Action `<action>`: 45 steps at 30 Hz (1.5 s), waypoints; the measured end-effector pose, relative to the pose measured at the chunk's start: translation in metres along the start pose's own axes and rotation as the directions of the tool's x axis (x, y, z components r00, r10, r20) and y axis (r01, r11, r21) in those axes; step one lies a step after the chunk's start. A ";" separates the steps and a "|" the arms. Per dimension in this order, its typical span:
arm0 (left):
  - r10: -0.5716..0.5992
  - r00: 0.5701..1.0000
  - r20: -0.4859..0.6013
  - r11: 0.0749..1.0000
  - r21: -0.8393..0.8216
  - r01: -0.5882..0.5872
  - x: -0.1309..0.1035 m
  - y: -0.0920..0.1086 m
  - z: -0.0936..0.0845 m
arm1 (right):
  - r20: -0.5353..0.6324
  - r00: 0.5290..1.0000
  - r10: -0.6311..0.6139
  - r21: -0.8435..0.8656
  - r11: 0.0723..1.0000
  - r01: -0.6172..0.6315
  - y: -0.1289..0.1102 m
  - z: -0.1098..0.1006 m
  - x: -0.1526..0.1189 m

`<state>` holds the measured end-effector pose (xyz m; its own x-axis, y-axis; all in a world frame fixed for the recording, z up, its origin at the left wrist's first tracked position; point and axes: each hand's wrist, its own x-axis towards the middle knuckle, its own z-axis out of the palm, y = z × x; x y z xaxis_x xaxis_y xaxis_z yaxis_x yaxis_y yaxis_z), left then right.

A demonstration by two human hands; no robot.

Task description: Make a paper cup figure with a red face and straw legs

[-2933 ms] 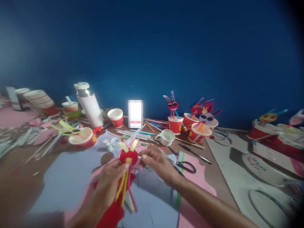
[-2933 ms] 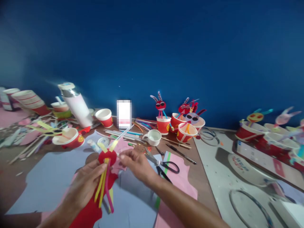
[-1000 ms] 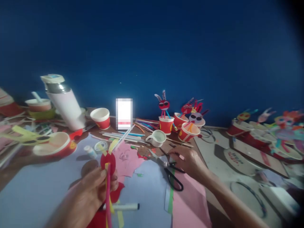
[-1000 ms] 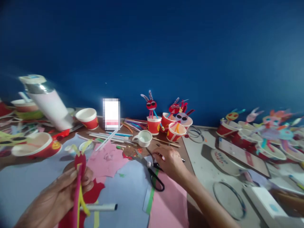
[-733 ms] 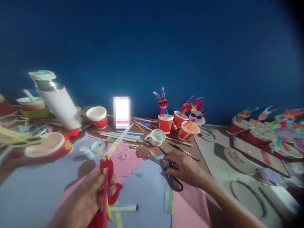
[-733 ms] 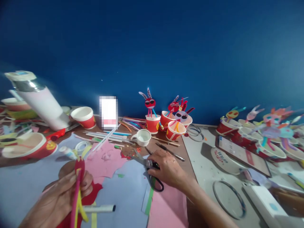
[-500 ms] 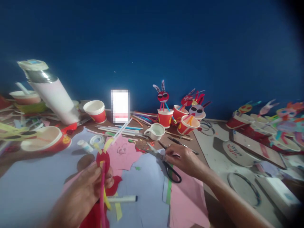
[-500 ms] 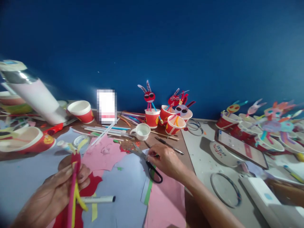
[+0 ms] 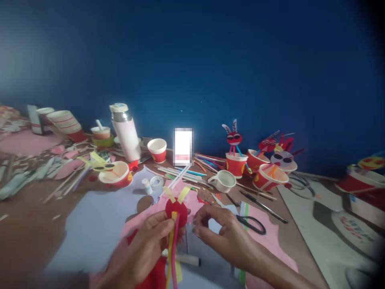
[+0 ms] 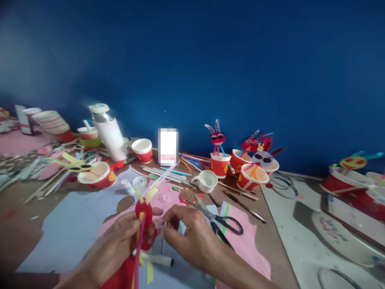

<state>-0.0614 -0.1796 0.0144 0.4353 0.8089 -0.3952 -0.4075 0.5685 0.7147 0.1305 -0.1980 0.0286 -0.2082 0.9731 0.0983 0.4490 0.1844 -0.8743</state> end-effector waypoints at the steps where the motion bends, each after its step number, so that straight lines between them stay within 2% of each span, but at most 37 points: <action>1: -0.007 1.000 0.019 1.000 -0.019 0.007 0.000 0.000 -0.002 | 0.011 1.000 -0.005 0.047 0.999 0.005 -0.002 0.005 0.002; 4: -0.016 0.999 0.042 0.996 -0.085 0.020 0.002 -0.002 -0.007 | 0.024 1.000 -0.015 0.141 0.990 0.011 -0.002 0.014 0.007; 6: -0.030 0.998 0.049 0.993 -0.110 0.035 0.003 -0.002 -0.009 | 0.009 1.000 -0.022 0.131 0.991 0.021 0.000 0.017 0.008; 11: -0.033 0.999 0.025 0.992 -0.125 0.036 0.004 -0.002 -0.007 | -0.026 0.999 -0.046 -0.012 0.999 0.046 0.006 0.018 0.006; 16: -0.089 0.996 0.015 0.991 -0.096 0.090 0.004 -0.002 -0.006 | -0.084 0.978 -0.192 -0.188 0.967 0.174 0.007 0.013 0.006; 20: -0.073 0.997 -0.025 0.996 -0.061 0.072 0.004 -0.004 -0.007 | -0.124 0.959 -0.253 -0.249 0.944 0.217 0.007 0.010 0.009; 25: -0.022 0.995 -0.092 1.000 -0.020 0.020 0.006 -0.005 -0.006 | -0.067 0.974 -0.217 -0.231 0.953 0.196 0.012 0.012 0.012; 32: -0.008 0.997 -0.076 1.000 0.002 0.008 0.007 -0.007 -0.006 | -0.023 0.986 -0.164 -0.285 0.947 0.151 0.022 0.015 0.016; 36: -0.016 0.999 -0.051 1.000 -0.015 0.015 0.008 -0.008 -0.009 | -0.013 0.990 -0.144 -0.292 0.947 0.134 0.020 0.014 0.016; 42: -0.004 0.999 -0.053 1.000 -0.017 0.003 0.009 -0.010 -0.012 | -0.045 0.997 -0.055 -0.258 0.965 0.041 0.015 0.014 0.015; 45: -0.010 0.999 -0.048 1.000 -0.017 0.009 0.010 -0.012 -0.013 | -0.049 0.987 -0.154 -0.234 0.962 0.138 0.015 0.012 0.016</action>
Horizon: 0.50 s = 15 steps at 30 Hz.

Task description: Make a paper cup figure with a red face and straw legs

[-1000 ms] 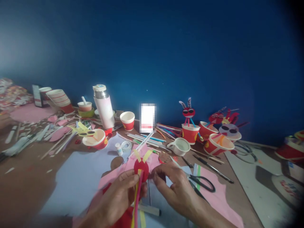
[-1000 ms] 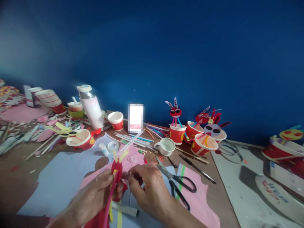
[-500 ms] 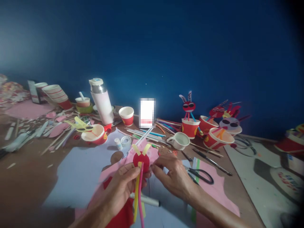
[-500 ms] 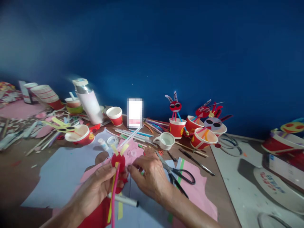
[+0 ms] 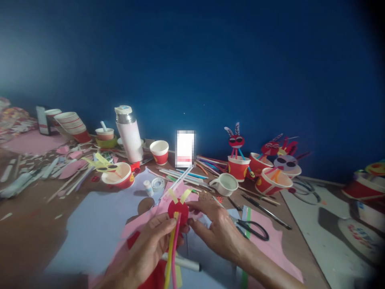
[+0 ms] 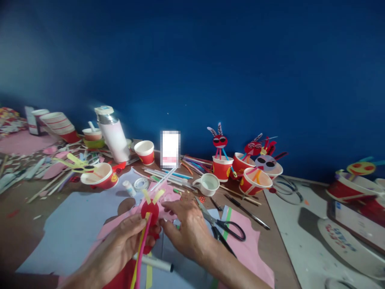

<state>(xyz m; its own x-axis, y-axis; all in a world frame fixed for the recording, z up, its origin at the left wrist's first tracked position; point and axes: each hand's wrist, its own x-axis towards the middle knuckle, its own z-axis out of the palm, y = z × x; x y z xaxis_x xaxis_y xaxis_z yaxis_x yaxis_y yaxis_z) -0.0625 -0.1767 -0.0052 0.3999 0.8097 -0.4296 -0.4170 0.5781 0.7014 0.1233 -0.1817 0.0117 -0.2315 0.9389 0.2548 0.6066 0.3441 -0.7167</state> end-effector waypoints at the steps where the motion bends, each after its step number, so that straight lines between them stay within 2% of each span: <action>1: -0.001 1.000 0.005 1.000 -0.001 0.001 0.000 0.000 0.000 | -0.008 0.999 -0.049 0.013 0.999 0.049 0.000 -0.001 0.000; 3: 0.000 1.000 0.012 1.000 0.006 0.000 -0.001 0.000 0.002 | -0.006 0.993 -0.120 0.030 0.992 0.120 -0.001 -0.002 0.001; 5: 0.003 1.000 0.011 0.999 0.033 -0.004 -0.001 0.000 0.004 | 0.001 0.992 -0.122 0.032 0.992 0.122 -0.002 -0.004 0.001; 8: 0.047 0.999 -0.018 0.995 0.093 -0.045 -0.001 0.000 0.005 | 0.006 0.998 -0.062 0.020 0.998 0.062 -0.003 -0.009 0.002; 10: 0.119 0.992 -0.050 0.982 0.156 -0.110 0.000 -0.002 0.003 | 0.014 1.000 -0.007 0.040 0.999 0.006 -0.004 -0.013 0.002; 15: 0.263 0.953 -0.150 0.910 0.367 -0.194 0.003 -0.010 0.002 | 0.031 0.993 0.110 0.240 0.964 -0.114 -0.014 -0.014 -0.001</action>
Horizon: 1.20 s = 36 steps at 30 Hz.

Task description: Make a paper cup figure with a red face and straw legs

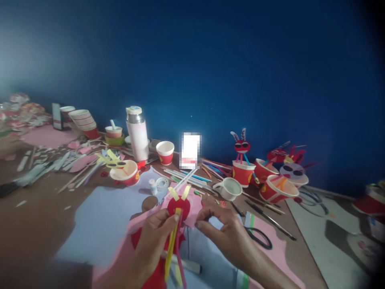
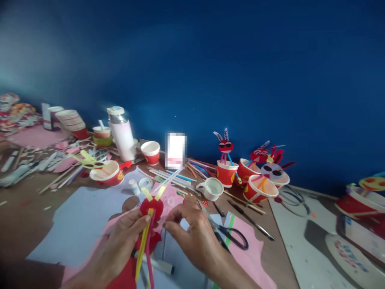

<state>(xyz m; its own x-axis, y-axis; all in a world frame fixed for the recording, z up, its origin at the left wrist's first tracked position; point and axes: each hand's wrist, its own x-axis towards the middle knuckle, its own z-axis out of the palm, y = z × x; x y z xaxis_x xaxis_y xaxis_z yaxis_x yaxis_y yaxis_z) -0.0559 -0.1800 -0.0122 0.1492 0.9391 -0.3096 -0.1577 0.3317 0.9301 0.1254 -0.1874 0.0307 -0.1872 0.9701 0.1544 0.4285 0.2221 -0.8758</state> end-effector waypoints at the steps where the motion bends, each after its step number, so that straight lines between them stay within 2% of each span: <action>1: 0.022 1.000 -0.017 0.999 0.045 -0.021 0.000 0.000 0.002 | 0.002 1.000 0.019 0.039 0.999 -0.019 -0.002 0.002 -0.001; 6: 0.152 0.988 -0.032 0.962 0.234 -0.140 -0.003 0.004 0.009 | -0.028 0.998 0.051 0.137 0.989 -0.047 -0.012 0.012 -0.001; 15: 0.271 0.960 0.071 0.920 0.276 -0.280 -0.008 0.002 0.011 | -0.131 0.991 -0.029 -0.039 0.999 0.024 -0.016 0.015 0.002; 21: 0.304 0.951 0.054 0.885 0.353 -0.303 -0.009 0.004 0.010 | -0.189 0.979 -0.073 -0.124 0.991 0.050 -0.016 0.018 0.003; 29: 0.348 0.936 0.053 0.815 0.477 -0.330 -0.008 0.008 0.010 | -0.179 0.983 -0.049 -0.110 0.993 0.029 -0.010 0.021 0.005; 36: 0.278 0.957 0.077 0.876 0.389 -0.286 -0.005 0.007 0.010 | -0.198 0.980 -0.022 0.035 0.999 0.029 -0.008 0.025 0.007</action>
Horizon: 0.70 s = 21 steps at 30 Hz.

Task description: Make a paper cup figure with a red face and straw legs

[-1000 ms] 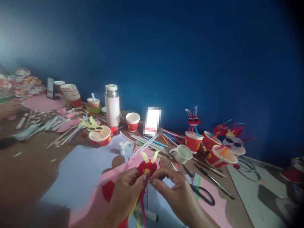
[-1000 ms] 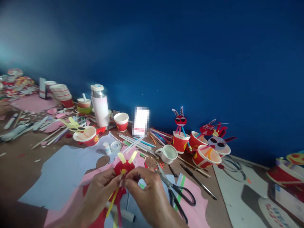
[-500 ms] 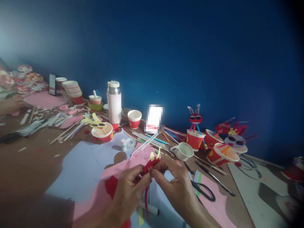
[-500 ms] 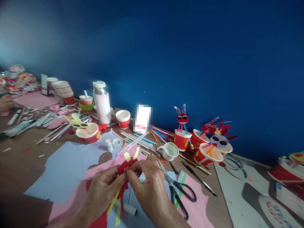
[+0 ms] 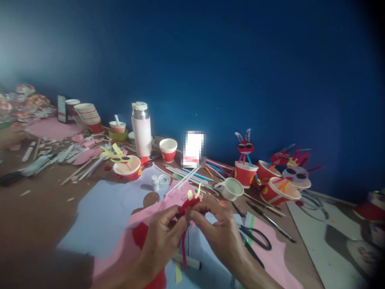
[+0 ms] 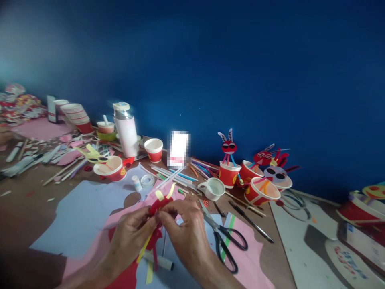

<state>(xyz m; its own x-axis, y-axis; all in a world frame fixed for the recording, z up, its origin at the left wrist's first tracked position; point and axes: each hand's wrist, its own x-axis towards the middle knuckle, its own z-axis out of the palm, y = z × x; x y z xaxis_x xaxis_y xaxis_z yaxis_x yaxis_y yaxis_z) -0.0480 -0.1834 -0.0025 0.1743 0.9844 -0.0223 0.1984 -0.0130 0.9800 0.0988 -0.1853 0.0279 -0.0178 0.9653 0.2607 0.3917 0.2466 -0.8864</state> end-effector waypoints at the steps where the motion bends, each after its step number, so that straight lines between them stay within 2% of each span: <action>1: 0.000 1.000 0.000 1.000 0.001 0.000 0.000 -0.001 0.000 | -0.004 1.000 -0.002 0.004 1.000 0.002 0.000 0.001 0.000; 10: 0.094 0.995 -0.029 0.990 0.106 -0.091 0.002 -0.009 0.000 | -0.056 0.996 -0.064 -0.053 0.997 0.061 0.006 0.008 0.000; 16: 0.122 0.992 -0.044 0.987 0.116 -0.116 0.002 -0.010 0.002 | -0.093 0.988 -0.121 -0.132 0.985 0.108 0.011 0.013 0.000; 21: 0.147 0.986 -0.074 0.984 0.116 -0.138 0.002 -0.007 0.002 | -0.076 0.978 -0.194 -0.201 0.964 0.176 0.014 0.015 -0.001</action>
<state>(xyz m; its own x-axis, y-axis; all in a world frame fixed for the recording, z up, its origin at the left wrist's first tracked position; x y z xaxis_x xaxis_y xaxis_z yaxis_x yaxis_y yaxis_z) -0.0470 -0.1813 -0.0102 0.1299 0.9821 0.1364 0.2830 -0.1686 0.9442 0.0903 -0.1812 0.0098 -0.0233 0.8896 0.4562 0.5596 0.3897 -0.7314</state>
